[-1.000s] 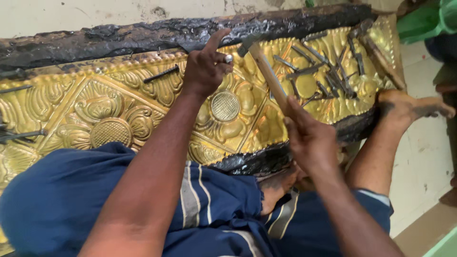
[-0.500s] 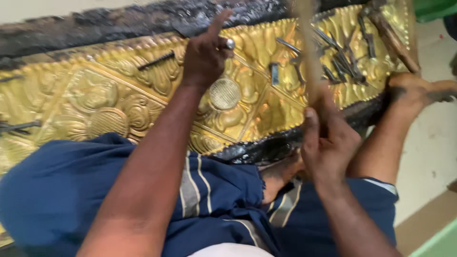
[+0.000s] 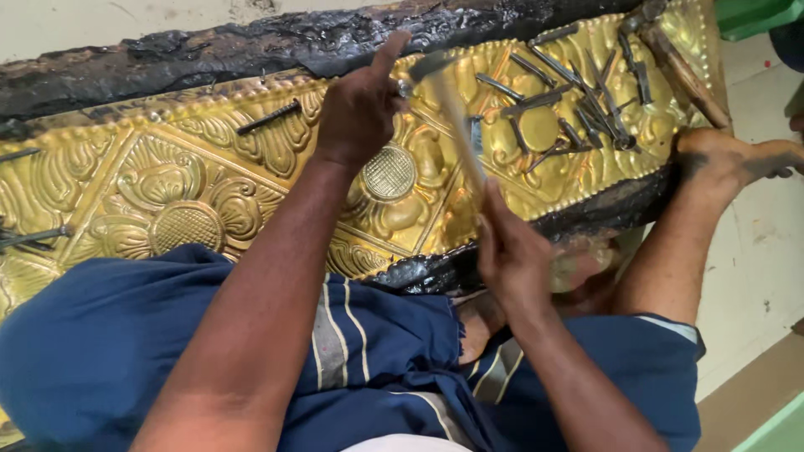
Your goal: The person sits on the floor and uses a hammer and chisel to emboss a decorative pattern onto a large gold-colored metal panel. They repeatedly strike the chisel to refine the raised floral and geometric designs.
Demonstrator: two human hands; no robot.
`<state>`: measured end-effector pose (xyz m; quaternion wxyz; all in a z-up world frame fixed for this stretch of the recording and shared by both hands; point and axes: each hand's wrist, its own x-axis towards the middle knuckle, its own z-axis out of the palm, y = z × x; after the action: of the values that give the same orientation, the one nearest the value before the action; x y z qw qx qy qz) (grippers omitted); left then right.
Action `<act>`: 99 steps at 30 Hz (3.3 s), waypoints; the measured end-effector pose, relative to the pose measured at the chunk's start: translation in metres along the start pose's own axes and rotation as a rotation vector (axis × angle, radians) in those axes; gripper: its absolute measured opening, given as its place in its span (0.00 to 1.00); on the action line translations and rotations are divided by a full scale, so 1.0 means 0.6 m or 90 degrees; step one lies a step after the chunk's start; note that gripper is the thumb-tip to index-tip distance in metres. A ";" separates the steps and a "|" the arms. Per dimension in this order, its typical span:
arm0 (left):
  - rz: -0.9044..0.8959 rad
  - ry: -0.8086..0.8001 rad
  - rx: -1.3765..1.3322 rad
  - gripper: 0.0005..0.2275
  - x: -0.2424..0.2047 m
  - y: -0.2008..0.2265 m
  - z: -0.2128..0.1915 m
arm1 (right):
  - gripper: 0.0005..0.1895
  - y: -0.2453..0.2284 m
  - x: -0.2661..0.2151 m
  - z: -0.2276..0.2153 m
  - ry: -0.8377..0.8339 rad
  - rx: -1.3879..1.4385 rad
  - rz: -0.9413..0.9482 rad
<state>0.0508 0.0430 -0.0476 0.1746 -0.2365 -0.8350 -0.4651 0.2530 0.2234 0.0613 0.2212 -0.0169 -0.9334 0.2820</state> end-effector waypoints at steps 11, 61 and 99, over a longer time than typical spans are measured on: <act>-0.099 0.184 0.091 0.07 0.080 0.020 -0.177 | 0.25 0.005 -0.103 -0.013 -0.171 0.345 0.508; -0.575 0.182 -0.038 0.03 -0.086 0.053 -0.629 | 0.28 -0.015 -0.120 0.013 -0.302 0.508 0.660; -0.065 -0.112 0.029 0.19 -0.001 -0.054 -0.086 | 0.18 -0.027 -0.086 0.015 -0.385 0.658 0.685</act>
<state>0.0372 -0.0161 -0.0442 0.0819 -0.2296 -0.8687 -0.4313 0.2974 0.1968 0.0422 -0.2273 -0.2824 -0.5686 0.7384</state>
